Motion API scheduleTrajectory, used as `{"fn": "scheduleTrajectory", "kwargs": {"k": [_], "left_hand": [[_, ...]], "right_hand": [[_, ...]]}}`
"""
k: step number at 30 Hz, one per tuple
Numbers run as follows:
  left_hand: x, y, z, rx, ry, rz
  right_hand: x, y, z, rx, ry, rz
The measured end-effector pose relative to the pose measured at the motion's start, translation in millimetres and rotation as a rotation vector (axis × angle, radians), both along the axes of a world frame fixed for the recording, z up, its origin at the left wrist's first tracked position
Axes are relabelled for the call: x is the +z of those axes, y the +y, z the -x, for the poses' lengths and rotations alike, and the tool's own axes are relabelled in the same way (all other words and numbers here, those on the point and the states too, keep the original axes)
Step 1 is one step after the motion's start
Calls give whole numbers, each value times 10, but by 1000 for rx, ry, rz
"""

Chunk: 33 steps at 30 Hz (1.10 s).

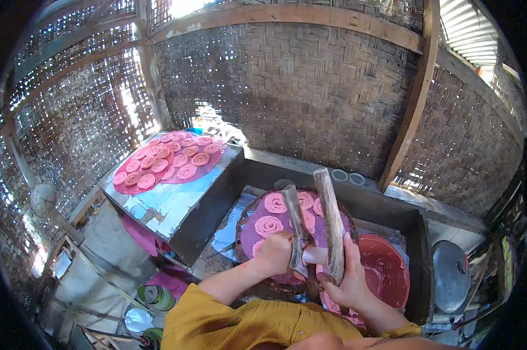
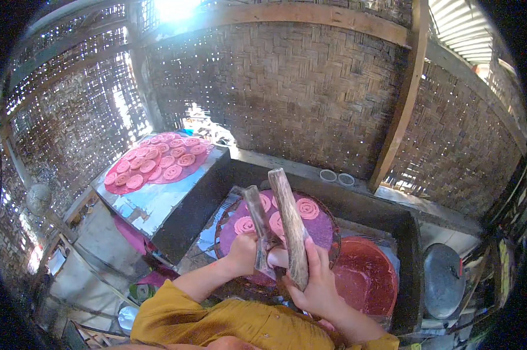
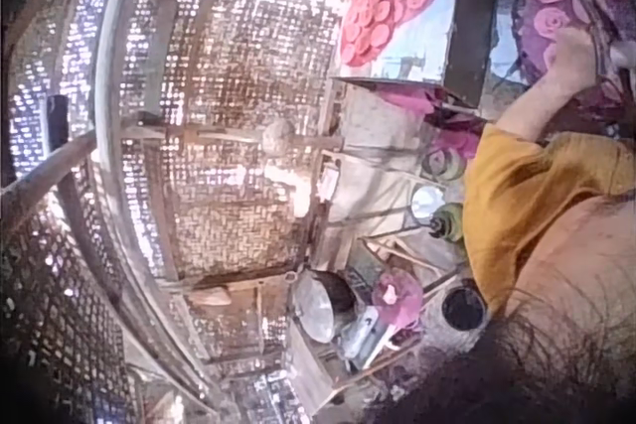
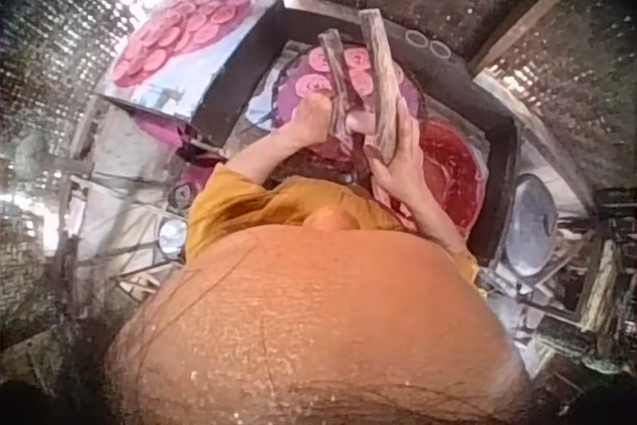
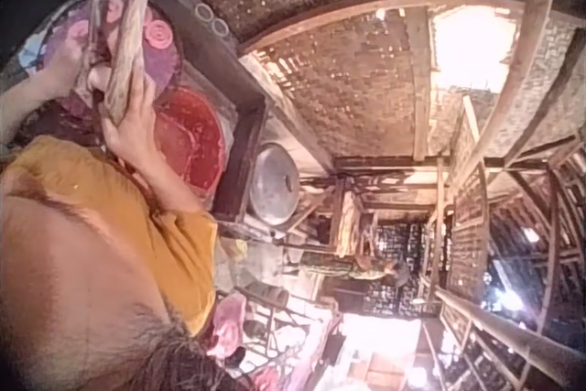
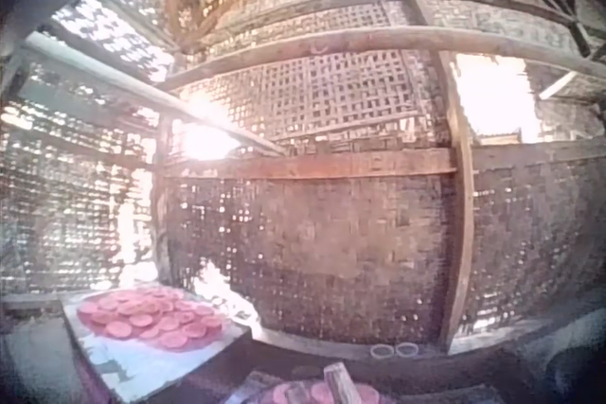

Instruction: The person uses a piping bag to apply pink batter in a spiral pattern onto a round purple tray. They repeatedly refill the piping bag from a red bowl of batter and continue filling the tray with individual cake swirls.

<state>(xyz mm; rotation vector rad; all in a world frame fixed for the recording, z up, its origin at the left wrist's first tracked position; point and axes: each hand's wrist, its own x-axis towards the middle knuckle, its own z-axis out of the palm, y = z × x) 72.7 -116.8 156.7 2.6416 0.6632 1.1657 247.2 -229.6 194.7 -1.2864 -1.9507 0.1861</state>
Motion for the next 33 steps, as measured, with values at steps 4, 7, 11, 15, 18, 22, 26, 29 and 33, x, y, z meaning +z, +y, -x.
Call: {"fn": "scheduleTrajectory", "kwargs": {"k": [4,7,11,15,18,22,26,29,33], "left_hand": [[-481,171,139,3,-174,275],[-806,282,526,38,-494,811],[-659,149,1256,-98,-1004,1192],[-527,16,1735,-372,-1178,1330],[-411,-147,1941,-510,-1188,1407],[-215,-118,1915,-603,-1103,1589],[-108,-142,1852,-561,-1090,1699],[-109,-101,1696,-565,-1179,1612],[-93,148,1332,-380,-1226,1305]], "right_hand": [[91,131,-61,286,104,221],[10,267,-357,356,185,337],[-402,260,-897,-113,-444,392],[-800,129,-1135,-202,-622,368],[-987,213,-1121,-173,-723,92],[-1016,188,-999,-46,-756,-11],[-985,118,-541,116,-592,-4],[-1130,155,-133,212,-507,-118],[-1275,294,230,279,-402,-109]]}}
